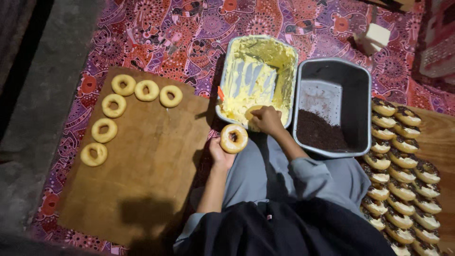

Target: The person dips plain donuts into a yellow cream and then into a dark crumb topping, placing each finished donut onto a wooden board. The process is repeated for multiple donuts.

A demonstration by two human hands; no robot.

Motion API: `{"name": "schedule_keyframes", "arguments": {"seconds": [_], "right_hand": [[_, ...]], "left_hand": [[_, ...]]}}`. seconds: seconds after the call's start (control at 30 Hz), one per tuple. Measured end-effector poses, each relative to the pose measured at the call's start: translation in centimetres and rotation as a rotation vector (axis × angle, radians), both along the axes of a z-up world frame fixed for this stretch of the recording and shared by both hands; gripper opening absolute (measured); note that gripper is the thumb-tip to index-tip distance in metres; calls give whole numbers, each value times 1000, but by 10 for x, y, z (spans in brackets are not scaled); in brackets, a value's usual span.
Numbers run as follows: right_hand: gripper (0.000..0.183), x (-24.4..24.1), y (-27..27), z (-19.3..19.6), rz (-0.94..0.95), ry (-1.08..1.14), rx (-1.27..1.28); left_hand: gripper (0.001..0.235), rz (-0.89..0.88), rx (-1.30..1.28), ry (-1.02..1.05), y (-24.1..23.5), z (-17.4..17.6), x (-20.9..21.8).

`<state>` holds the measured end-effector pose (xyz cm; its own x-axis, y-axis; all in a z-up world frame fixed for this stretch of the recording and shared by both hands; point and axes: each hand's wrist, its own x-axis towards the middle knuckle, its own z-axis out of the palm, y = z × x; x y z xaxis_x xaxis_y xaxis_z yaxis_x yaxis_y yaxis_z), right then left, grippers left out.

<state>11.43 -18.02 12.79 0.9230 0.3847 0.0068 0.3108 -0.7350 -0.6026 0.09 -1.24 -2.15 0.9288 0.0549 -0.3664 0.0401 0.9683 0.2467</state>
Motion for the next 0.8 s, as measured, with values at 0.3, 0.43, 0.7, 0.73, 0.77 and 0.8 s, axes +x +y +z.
{"name": "schedule_keyframes", "arguments": {"seconds": [0.3, 0.43, 0.7, 0.73, 0.77, 0.8], "right_hand": [[35, -57, -3, 7, 100, -91, 378], [34, -43, -25, 11, -153, -36, 402], [37, -94, -97, 44, 5, -212, 347], [39, -99, -103, 50, -127, -236, 311], [48, -103, -109, 53, -6, -237, 343], [58, -111, -114, 53, 113, -232, 377]], "left_hand": [[47, -32, 43, 130, -16, 33, -1], [49, -90, -2, 65, -33, 46, -12], [56, -183, 34, -39, -63, 69, -17], [56, -223, 44, 23, -74, 73, -15], [56, -263, 56, 86, -85, 77, -13], [56, -265, 87, 36, -94, 79, -15]]}}
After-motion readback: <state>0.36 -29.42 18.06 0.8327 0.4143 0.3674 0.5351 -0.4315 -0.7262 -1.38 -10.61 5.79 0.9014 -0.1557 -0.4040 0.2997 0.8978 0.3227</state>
